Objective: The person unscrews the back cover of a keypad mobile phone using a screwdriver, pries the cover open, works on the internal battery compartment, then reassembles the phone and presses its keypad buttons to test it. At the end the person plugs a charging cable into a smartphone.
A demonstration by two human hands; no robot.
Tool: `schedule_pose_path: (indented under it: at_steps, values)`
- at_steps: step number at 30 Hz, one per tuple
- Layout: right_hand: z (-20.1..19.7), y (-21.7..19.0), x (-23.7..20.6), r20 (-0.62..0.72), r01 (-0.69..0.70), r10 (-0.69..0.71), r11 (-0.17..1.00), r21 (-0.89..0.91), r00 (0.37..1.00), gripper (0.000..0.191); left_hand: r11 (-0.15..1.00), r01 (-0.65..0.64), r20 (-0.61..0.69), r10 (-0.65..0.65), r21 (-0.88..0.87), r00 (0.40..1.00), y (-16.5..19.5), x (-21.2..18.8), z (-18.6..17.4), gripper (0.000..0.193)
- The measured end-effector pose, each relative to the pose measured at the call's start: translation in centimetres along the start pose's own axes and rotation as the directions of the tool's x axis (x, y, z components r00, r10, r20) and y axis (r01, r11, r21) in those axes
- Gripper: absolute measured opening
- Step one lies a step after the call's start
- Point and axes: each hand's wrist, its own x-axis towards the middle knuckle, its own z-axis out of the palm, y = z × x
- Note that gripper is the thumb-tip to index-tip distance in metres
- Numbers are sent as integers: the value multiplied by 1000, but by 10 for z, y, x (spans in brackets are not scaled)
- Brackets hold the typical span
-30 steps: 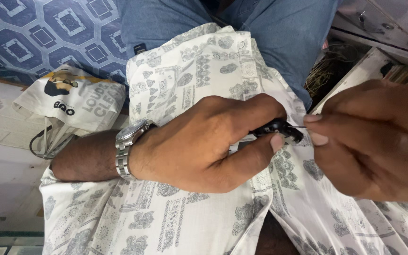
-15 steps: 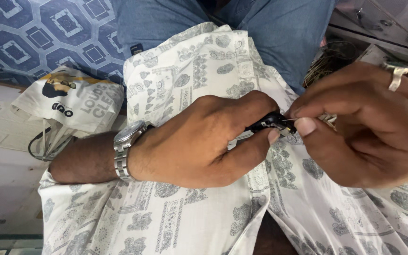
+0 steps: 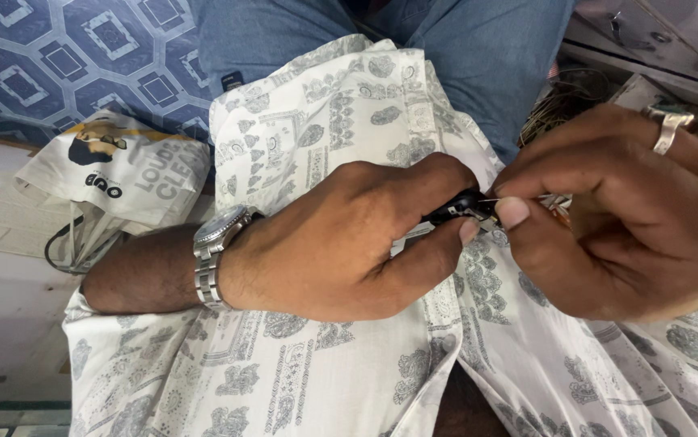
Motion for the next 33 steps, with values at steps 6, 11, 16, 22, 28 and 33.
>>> schedule_pose_path:
  at_steps: [6,11,16,22,28,33]
  values:
    - [-1,-2,1,5,-37,37,999,-14,999,11,999,-33,-9,34,29,999,-1,-1,0,18]
    - [-1,0,2,-2,-16,16,1000,-23,1000,13,998,-41,-8,42,54,999,-4,-5,1,18]
    - [-1,0,0,-4,-20,19,999,-44,1000,12,997,-43,-13,44,64,999,-3,-3,1,16]
    - [-1,1,-1,-35,-14,15,999,37,999,8,997,79,35,-79,-2,996,-5,1,0,16]
    - [-3,17,-7,-62,59,-51,987,151,997,11,995,-92,46,90,46,995,-14,0,-5,29]
    - [4,33,-12,-218,168,-101,933,317,971,18,993,-5,96,17,-120,995,-19,-1,-12,42]
